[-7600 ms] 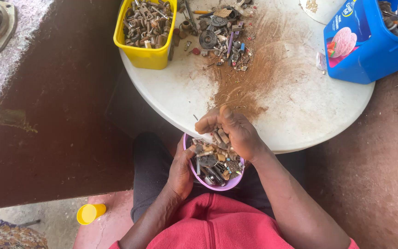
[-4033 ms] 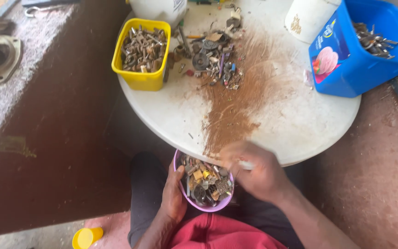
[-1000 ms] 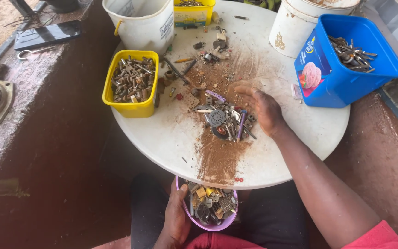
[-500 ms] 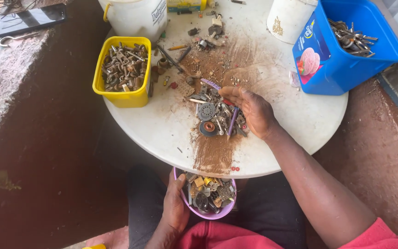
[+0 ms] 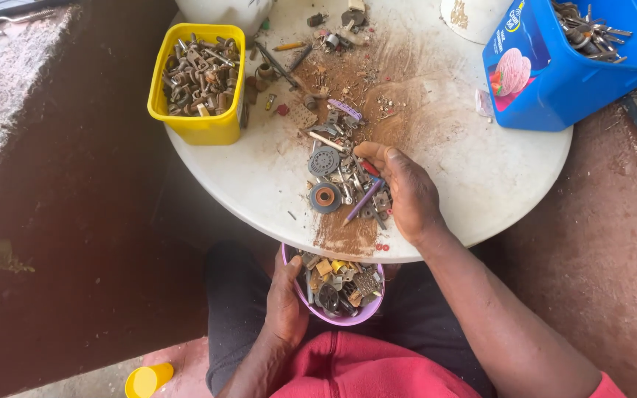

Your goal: Sorting various small metal hardware components like screws, nuts, and bolts into different containers

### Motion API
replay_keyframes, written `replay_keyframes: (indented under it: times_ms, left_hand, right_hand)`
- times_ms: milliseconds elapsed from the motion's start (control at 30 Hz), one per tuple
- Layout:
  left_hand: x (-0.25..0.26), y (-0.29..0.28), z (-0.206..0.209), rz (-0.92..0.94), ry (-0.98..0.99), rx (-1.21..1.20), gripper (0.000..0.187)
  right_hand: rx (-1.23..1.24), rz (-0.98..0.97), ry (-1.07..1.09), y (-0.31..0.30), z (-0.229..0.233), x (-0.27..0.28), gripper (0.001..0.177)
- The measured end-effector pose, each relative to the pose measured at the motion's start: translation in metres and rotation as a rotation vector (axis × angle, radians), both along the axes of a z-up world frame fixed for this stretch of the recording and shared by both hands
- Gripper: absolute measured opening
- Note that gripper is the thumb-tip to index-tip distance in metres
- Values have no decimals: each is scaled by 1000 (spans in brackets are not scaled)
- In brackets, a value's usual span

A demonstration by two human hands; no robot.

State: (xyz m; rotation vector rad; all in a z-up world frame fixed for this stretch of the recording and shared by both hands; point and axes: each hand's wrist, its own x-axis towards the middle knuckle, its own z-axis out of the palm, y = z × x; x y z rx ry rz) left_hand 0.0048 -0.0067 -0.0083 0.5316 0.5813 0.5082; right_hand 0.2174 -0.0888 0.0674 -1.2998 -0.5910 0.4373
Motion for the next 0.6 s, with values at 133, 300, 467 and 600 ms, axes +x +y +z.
replay_keyframes:
  times_ms: [133,300,467,600]
  left_hand:
    - [1,-3,-3,2,12,-37,82]
    - [0,-7,-9,-14,13,-34,74]
    - [-2,-6,-6,-8,14,2,74]
    - [-1,-6,1,-4,4,13,80]
  right_hand:
    - [-19,-31,14,-3,2,-18,52]
    - [-12,-59,42,-8,2,-30,54]
    - [-3,-92,92,-10,3,-49,53]
    - [-46,-108,80,-15,12,-63,53]
